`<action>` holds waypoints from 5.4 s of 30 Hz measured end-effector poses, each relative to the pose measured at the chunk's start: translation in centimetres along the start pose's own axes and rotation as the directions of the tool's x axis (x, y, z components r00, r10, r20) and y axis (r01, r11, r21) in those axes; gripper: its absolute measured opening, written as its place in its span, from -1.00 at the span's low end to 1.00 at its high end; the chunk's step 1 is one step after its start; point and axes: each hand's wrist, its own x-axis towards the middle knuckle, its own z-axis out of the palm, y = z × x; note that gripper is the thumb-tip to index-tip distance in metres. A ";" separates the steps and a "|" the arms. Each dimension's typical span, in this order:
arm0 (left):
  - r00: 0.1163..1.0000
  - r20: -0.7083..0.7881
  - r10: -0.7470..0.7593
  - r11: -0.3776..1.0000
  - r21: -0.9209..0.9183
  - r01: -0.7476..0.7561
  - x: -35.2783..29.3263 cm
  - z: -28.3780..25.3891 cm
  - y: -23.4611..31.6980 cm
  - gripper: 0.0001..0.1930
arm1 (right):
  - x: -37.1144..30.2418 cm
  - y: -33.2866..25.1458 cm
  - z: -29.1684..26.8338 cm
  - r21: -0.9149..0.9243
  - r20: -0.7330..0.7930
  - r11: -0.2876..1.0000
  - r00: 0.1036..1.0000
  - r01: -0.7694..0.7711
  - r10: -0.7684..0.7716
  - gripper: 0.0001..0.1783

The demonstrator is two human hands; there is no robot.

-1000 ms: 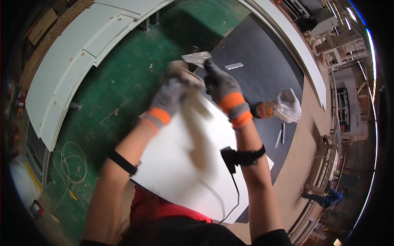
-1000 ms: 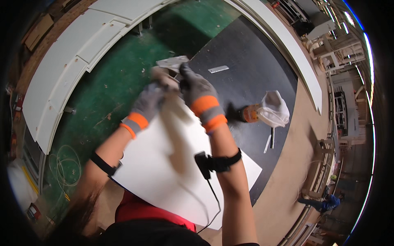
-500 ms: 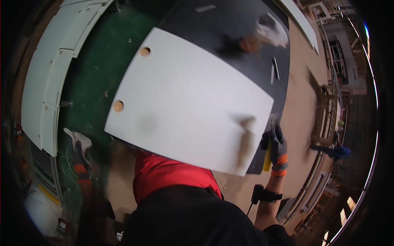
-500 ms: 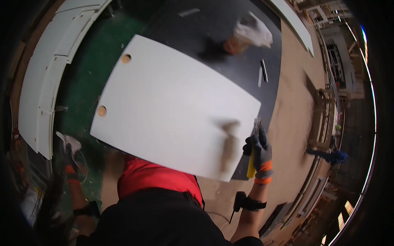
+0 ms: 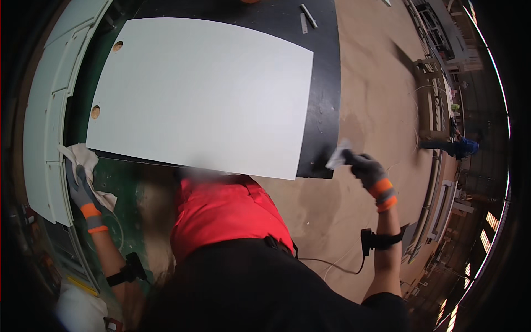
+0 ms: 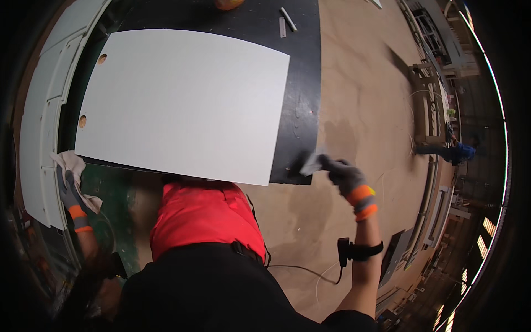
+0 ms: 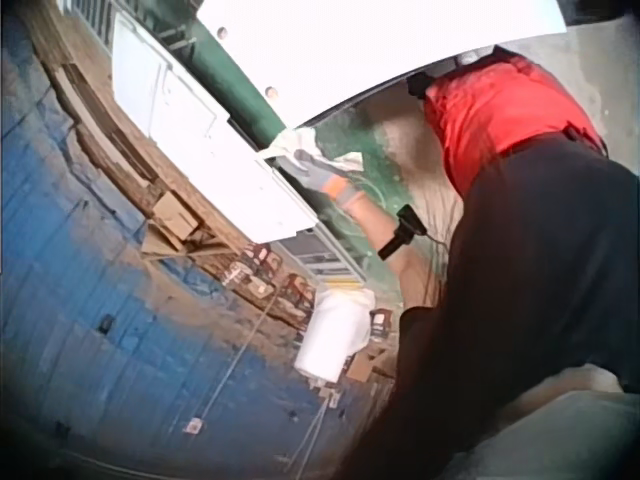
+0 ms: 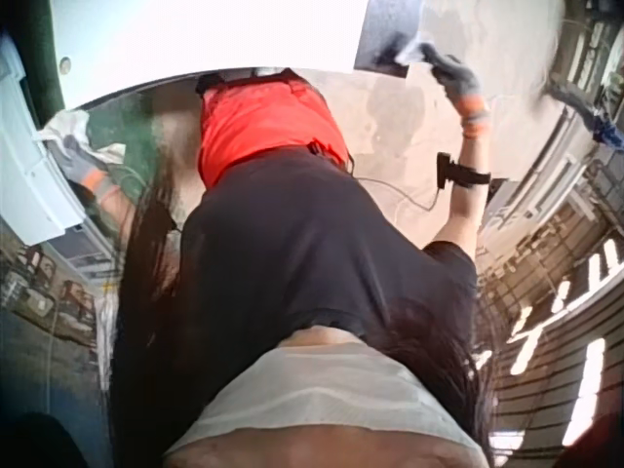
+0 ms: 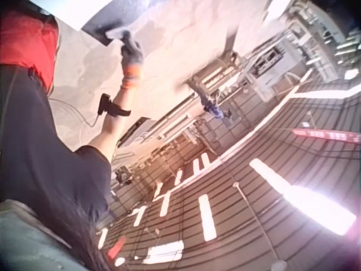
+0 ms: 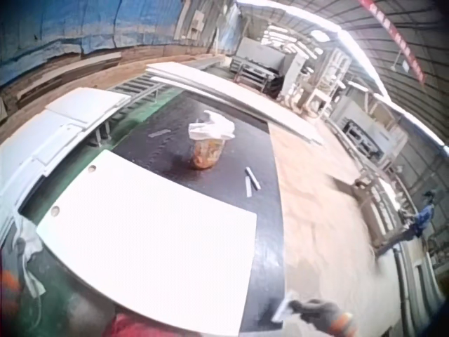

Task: Cleaning and scraping residue from white furniture panels using a scraper and cloth.

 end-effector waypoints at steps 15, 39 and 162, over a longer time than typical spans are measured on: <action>0.949 -0.199 -0.244 0.970 -0.048 0.240 -7.7 -3.8 4.1 -0.55 | -0.4 -3.8 7.6 -0.721 0.636 -0.160 0.551 0.674 -0.541 -0.51; 0.850 -0.180 -0.495 0.869 -0.081 0.489 -9.1 -2.3 5.6 -0.54 | -5.9 -24.7 31.0 -0.531 0.828 -0.476 0.308 0.701 -0.469 -0.71; 0.873 0.447 -0.196 0.842 -0.379 0.383 13.3 3.3 -4.0 -0.53 | -10.4 -32.3 45.2 -0.676 0.371 0.464 0.808 0.572 -0.457 -0.40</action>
